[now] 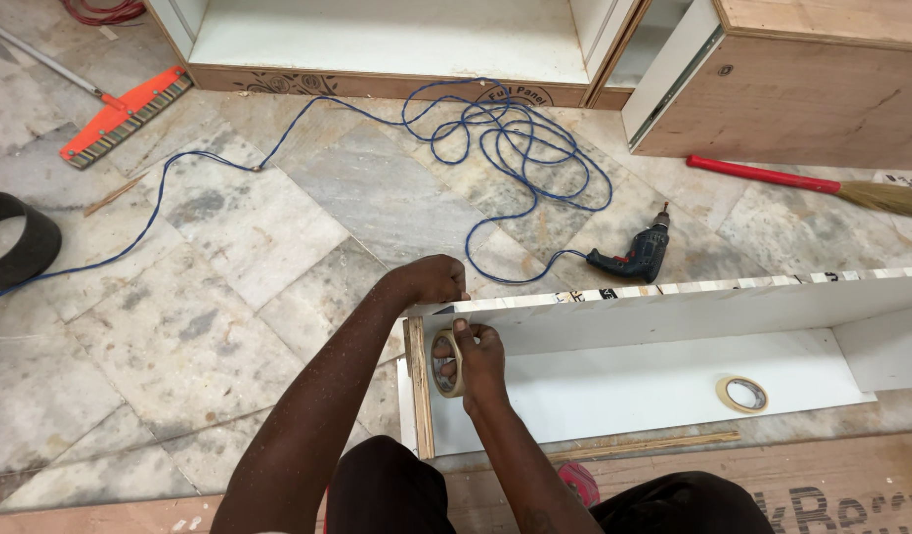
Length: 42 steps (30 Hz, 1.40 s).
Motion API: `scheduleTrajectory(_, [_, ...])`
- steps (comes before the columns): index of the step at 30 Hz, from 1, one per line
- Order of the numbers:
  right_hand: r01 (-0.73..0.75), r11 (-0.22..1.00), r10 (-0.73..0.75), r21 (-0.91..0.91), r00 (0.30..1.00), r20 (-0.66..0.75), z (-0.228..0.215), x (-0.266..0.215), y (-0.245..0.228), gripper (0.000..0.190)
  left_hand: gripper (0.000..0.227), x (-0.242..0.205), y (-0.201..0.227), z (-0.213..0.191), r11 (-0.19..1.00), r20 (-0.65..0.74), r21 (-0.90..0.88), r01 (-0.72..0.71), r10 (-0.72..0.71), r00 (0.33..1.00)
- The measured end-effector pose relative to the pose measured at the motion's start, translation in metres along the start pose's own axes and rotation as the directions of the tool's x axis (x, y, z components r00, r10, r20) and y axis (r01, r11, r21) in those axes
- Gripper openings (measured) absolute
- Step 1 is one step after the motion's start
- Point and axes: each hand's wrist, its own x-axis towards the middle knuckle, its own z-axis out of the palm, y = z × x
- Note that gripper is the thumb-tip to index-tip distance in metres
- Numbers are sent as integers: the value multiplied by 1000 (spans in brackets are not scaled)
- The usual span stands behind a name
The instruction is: The person applies masking tape to the edges of a white wooden cabinet frame. They then use a metal square ruler to measure and mark the wood, followed by using a utility knife to cut along the marked lines. The person is kneeling on the floor throughout the process.
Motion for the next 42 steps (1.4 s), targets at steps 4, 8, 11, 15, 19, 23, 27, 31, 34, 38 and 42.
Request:
scheduleTrajectory(4, [14, 1000, -14, -10, 1000, 12, -2, 3, 3, 36, 27, 12, -14, 3, 1000, 75, -7, -9, 9, 997])
scheduleTrajectory(8, [9, 1000, -9, -20, 1000, 14, -3, 1, 1, 34, 33, 15, -18, 7, 999, 30, 42, -13, 12, 999])
scheduleTrajectory(11, [-3, 999, 3, -35, 1000, 16, -3, 2, -2, 35, 44, 1, -4, 3, 980, -101, 199, -23, 44, 994])
scheduleTrajectory(15, [-16, 999, 17, -45, 1000, 22, -7, 7, 2, 35, 52, -39, 29, -16, 997, -92, 82, 0, 7, 996])
scheduleTrajectory(19, [11, 1000, -11, -2, 998, 59, -10, 14, 9, 36, 46, -81, 54, -12, 942, -121, 327, -81, 127, 985])
scheduleTrajectory(23, [-36, 999, 36, -9, 998, 59, -12, 12, 6, 34, 35, -95, 55, 11, 868, -251, 470, -163, 308, 918])
scheduleTrajectory(27, [-46, 999, 46, -11, 999, 19, -8, 2, 0, 31, 41, -94, 50, 20, 846, -285, 505, -172, 352, 892])
scheduleTrajectory(31, [-11, 1000, 11, 20, 1000, 6, -9, -3, 4, 29, 48, -90, 51, 24, 832, -289, 533, -154, 350, 891])
scheduleTrajectory(34, [66, 998, -66, 19, 998, 6, -12, 3, 18, 32, 49, -90, 53, 25, 824, -285, 547, -148, 350, 893])
scheduleTrajectory(38, [-77, 986, 53, 150, 986, 156, -26, 32, 26, 25, 58, -92, 59, 25, 819, -284, 552, -157, 362, 888])
scheduleTrajectory(42, [-335, 888, 227, 315, 916, 332, -37, 42, 24, 19, 57, -93, 63, 24, 818, -260, 564, -116, 309, 915])
